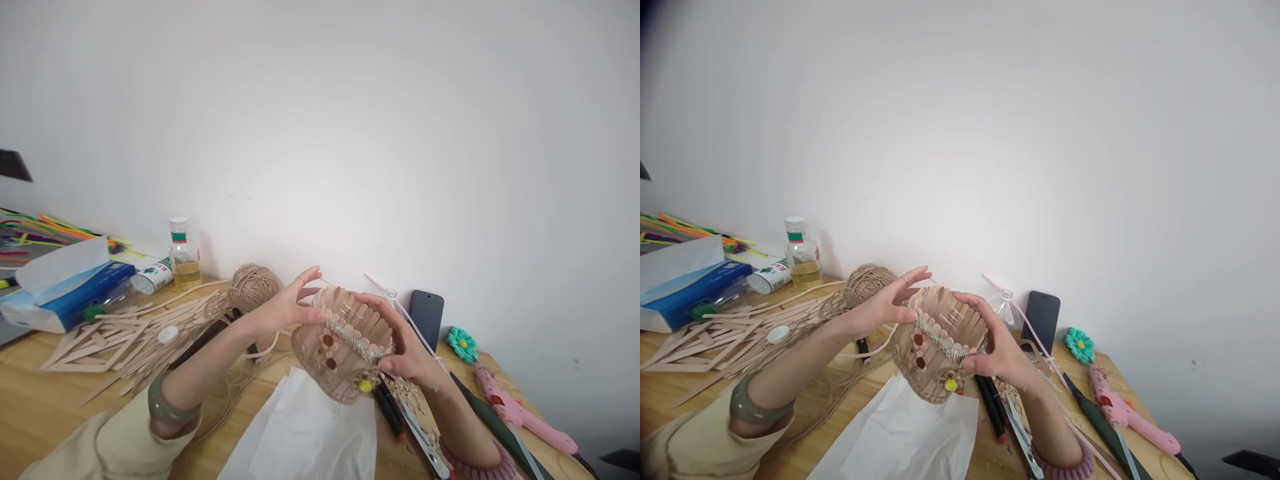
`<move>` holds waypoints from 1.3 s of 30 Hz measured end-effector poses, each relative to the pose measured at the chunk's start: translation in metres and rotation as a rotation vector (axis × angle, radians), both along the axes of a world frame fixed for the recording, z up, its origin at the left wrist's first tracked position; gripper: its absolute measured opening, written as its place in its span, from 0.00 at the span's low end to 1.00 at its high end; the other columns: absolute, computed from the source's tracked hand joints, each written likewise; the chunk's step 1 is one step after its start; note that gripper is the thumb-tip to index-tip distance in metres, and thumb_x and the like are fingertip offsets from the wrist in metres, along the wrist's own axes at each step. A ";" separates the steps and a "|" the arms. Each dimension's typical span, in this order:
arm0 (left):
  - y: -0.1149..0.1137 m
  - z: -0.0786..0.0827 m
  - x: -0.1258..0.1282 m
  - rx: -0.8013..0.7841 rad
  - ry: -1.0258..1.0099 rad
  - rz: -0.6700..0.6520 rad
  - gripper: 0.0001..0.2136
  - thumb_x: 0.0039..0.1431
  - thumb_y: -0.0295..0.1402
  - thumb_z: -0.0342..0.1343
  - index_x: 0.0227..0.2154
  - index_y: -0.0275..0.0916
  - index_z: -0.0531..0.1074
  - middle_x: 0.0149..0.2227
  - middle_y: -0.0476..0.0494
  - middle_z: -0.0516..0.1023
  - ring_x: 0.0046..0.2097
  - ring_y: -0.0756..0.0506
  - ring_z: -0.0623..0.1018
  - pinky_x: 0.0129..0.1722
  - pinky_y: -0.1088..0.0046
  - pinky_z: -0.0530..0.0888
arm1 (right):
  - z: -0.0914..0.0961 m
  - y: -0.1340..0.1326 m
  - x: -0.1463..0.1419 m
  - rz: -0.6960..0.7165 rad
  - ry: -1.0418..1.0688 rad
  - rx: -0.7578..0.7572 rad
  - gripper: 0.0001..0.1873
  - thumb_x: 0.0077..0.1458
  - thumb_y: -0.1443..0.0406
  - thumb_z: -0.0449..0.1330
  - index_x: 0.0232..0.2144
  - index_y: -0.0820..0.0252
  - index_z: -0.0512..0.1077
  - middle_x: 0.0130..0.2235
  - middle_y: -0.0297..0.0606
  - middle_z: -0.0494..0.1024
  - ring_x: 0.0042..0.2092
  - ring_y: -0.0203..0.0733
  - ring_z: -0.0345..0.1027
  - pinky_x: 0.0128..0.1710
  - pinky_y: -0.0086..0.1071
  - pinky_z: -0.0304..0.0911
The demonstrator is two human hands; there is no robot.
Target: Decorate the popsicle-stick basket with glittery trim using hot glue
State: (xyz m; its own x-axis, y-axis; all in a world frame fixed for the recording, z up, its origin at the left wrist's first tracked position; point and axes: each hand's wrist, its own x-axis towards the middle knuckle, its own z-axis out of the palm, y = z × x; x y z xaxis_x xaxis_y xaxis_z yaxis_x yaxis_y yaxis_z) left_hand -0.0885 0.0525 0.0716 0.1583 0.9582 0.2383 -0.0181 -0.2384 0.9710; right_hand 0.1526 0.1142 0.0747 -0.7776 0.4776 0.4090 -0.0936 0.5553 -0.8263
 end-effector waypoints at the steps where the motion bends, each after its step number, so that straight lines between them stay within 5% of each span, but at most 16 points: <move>1: -0.001 0.000 -0.001 -0.012 -0.008 -0.029 0.49 0.43 0.44 0.69 0.65 0.49 0.46 0.70 0.35 0.38 0.67 0.29 0.50 0.59 0.48 0.62 | 0.002 -0.002 0.001 0.005 -0.003 0.013 0.41 0.43 0.45 0.67 0.56 0.50 0.61 0.58 0.41 0.64 0.59 0.52 0.59 0.56 0.39 0.58; 6: -0.004 0.003 -0.004 0.001 -0.049 -0.135 0.55 0.41 0.38 0.71 0.65 0.57 0.37 0.70 0.41 0.33 0.67 0.33 0.54 0.61 0.52 0.60 | 0.007 -0.006 0.006 0.012 -0.027 0.142 0.42 0.44 0.48 0.68 0.59 0.47 0.60 0.60 0.39 0.63 0.60 0.50 0.58 0.56 0.37 0.59; 11: -0.002 0.004 -0.002 -0.006 -0.086 -0.205 0.46 0.37 0.39 0.73 0.60 0.47 0.58 0.64 0.36 0.59 0.62 0.33 0.64 0.57 0.55 0.65 | 0.008 -0.006 0.008 0.001 -0.061 0.165 0.43 0.45 0.48 0.67 0.60 0.46 0.57 0.61 0.38 0.61 0.62 0.49 0.55 0.58 0.36 0.57; 20: -0.006 0.006 0.008 -0.028 -0.203 -0.073 0.32 0.37 0.36 0.73 0.50 0.44 0.71 0.53 0.40 0.73 0.55 0.36 0.70 0.53 0.60 0.67 | 0.009 -0.007 0.004 -0.015 0.016 -0.040 0.42 0.41 0.49 0.70 0.57 0.48 0.63 0.62 0.39 0.60 0.64 0.52 0.50 0.61 0.40 0.52; 27: 0.004 0.000 0.010 -0.134 -0.374 0.083 0.27 0.36 0.36 0.72 0.45 0.41 0.75 0.50 0.41 0.74 0.45 0.42 0.75 0.43 0.65 0.71 | -0.007 0.000 -0.007 -0.143 0.099 -0.171 0.40 0.51 0.41 0.59 0.60 0.49 0.53 0.65 0.51 0.54 0.61 0.54 0.57 0.53 0.48 0.63; 31: 0.014 -0.007 0.007 -0.180 -0.434 0.148 0.27 0.33 0.36 0.73 0.42 0.37 0.76 0.42 0.40 0.78 0.39 0.44 0.77 0.39 0.67 0.73 | -0.018 0.008 -0.013 -0.313 0.154 -0.003 0.37 0.53 0.44 0.58 0.58 0.48 0.52 0.64 0.50 0.54 0.64 0.52 0.52 0.54 0.49 0.62; 35: 0.022 -0.016 0.003 -0.212 -0.442 0.223 0.26 0.33 0.33 0.74 0.40 0.36 0.75 0.40 0.41 0.78 0.36 0.45 0.77 0.37 0.69 0.74 | -0.022 0.007 -0.018 -0.527 0.213 0.332 0.23 0.53 0.58 0.64 0.50 0.50 0.63 0.53 0.44 0.64 0.59 0.48 0.57 0.58 0.50 0.54; 39: 0.025 -0.022 0.003 -0.216 -0.417 0.279 0.24 0.37 0.31 0.73 0.40 0.37 0.74 0.46 0.39 0.76 0.39 0.45 0.78 0.36 0.70 0.74 | -0.025 0.001 -0.021 -0.578 0.177 0.605 0.07 0.56 0.67 0.61 0.39 0.54 0.72 0.39 0.40 0.70 0.44 0.46 0.65 0.44 0.42 0.63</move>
State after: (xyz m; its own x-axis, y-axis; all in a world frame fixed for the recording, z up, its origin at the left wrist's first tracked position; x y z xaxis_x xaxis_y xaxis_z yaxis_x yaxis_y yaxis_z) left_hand -0.0854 0.0779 0.0496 -0.1746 0.9845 0.0194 -0.3767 -0.0850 0.9224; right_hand 0.1313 0.1157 0.0497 -0.3795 0.4401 0.8138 0.2408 0.8963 -0.3724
